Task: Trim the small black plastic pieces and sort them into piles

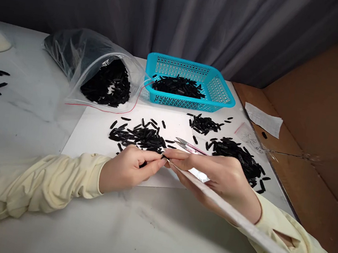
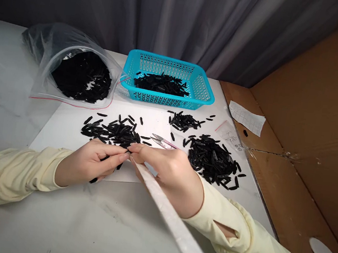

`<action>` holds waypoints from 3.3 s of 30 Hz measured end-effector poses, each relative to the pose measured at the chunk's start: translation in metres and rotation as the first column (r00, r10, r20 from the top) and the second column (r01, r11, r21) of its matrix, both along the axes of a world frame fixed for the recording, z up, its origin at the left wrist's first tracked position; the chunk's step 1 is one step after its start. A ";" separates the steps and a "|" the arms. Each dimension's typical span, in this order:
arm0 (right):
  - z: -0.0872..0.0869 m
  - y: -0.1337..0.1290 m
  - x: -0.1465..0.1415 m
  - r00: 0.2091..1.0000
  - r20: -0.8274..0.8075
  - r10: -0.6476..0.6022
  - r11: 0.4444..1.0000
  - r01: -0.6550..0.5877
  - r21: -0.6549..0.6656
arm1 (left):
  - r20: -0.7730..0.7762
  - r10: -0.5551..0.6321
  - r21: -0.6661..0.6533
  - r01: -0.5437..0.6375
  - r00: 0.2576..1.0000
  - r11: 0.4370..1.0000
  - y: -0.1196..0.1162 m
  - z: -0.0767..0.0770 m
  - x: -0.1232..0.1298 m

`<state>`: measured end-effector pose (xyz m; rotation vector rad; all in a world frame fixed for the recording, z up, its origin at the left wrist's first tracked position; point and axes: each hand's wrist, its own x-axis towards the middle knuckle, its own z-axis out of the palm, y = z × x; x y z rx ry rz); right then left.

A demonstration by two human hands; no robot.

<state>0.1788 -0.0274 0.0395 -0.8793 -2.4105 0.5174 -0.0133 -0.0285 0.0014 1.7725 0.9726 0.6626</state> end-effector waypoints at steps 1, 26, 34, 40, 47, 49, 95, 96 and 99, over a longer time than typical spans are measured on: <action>-0.001 -0.001 0.000 0.999 -0.004 0.040 0.998 -0.039 0.058 | 0.003 0.001 -0.010 -0.001 1.000 1.000 0.000 0.000 0.000; -0.035 0.033 0.018 0.897 0.409 -0.166 0.680 -0.196 0.706 | -0.297 0.319 0.437 -0.169 0.900 0.883 0.125 0.057 0.006; -0.042 0.028 0.004 0.974 -0.187 -0.127 0.917 0.187 0.351 | -0.287 0.260 0.374 -0.142 0.922 0.917 0.137 0.058 0.023; -0.029 0.021 -0.017 0.955 -0.207 -0.212 0.912 0.118 -0.392 | -0.124 0.058 0.043 -0.053 0.991 0.998 0.054 0.036 0.009; -0.033 0.009 -0.045 0.989 -0.105 -0.104 0.936 0.061 -0.348 | 0.072 0.016 -0.146 -0.005 0.997 0.989 0.017 0.017 -0.009; -0.037 0.007 -0.047 0.996 -0.039 -0.080 0.978 0.070 -0.198 | 0.090 0.022 -0.171 -0.006 0.996 0.985 0.013 0.016 -0.010; -0.050 -0.006 -0.046 0.776 -0.465 -0.425 0.454 -0.261 -0.852 | 0.305 0.038 -0.475 0.117 0.951 0.872 0.020 -0.007 -0.020; -0.050 -0.005 -0.045 0.770 -0.478 -0.424 0.440 -0.286 -0.851 | 0.315 0.048 -0.486 0.118 0.948 0.866 0.021 -0.008 -0.020; -0.052 -0.003 -0.043 0.759 -0.503 -0.413 0.422 -0.331 -0.844 | 0.336 0.061 -0.499 0.123 0.940 0.858 0.021 -0.009 -0.021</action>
